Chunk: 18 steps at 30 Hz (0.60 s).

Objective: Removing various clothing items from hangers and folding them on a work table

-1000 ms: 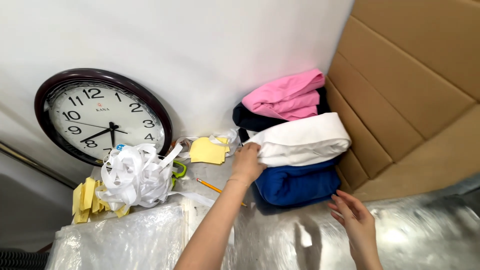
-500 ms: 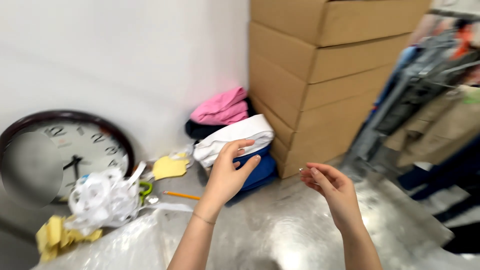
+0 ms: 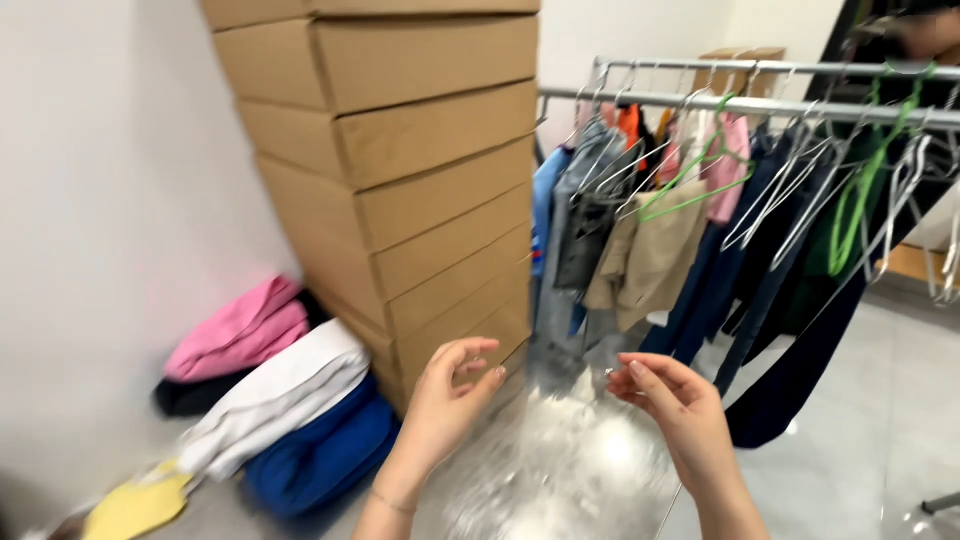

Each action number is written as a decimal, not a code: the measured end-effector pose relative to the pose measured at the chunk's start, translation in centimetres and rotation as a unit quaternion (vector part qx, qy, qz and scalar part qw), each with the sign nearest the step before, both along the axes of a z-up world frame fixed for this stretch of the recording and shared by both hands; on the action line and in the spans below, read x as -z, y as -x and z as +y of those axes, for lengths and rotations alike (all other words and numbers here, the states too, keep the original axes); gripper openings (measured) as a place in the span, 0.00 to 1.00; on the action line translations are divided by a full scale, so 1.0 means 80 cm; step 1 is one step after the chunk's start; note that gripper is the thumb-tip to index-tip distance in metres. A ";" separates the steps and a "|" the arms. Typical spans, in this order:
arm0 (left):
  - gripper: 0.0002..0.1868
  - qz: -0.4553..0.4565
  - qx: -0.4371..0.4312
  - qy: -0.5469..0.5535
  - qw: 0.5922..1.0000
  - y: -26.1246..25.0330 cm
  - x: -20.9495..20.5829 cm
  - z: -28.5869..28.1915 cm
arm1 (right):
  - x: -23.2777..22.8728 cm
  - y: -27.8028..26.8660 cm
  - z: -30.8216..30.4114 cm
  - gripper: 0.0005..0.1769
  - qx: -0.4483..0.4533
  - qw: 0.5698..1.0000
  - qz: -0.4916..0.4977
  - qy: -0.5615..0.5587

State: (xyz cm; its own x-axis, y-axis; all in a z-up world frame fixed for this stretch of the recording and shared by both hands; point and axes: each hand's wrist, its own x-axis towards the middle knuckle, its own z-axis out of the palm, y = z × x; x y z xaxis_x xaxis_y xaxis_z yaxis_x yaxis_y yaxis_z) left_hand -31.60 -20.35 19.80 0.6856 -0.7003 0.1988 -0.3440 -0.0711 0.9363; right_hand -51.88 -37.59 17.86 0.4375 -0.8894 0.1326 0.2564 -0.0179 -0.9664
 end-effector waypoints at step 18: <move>0.14 0.052 0.017 0.005 0.998 -0.046 0.041 -0.446 | 0.029 -0.066 -0.400 0.21 -0.098 0.992 0.068 0.039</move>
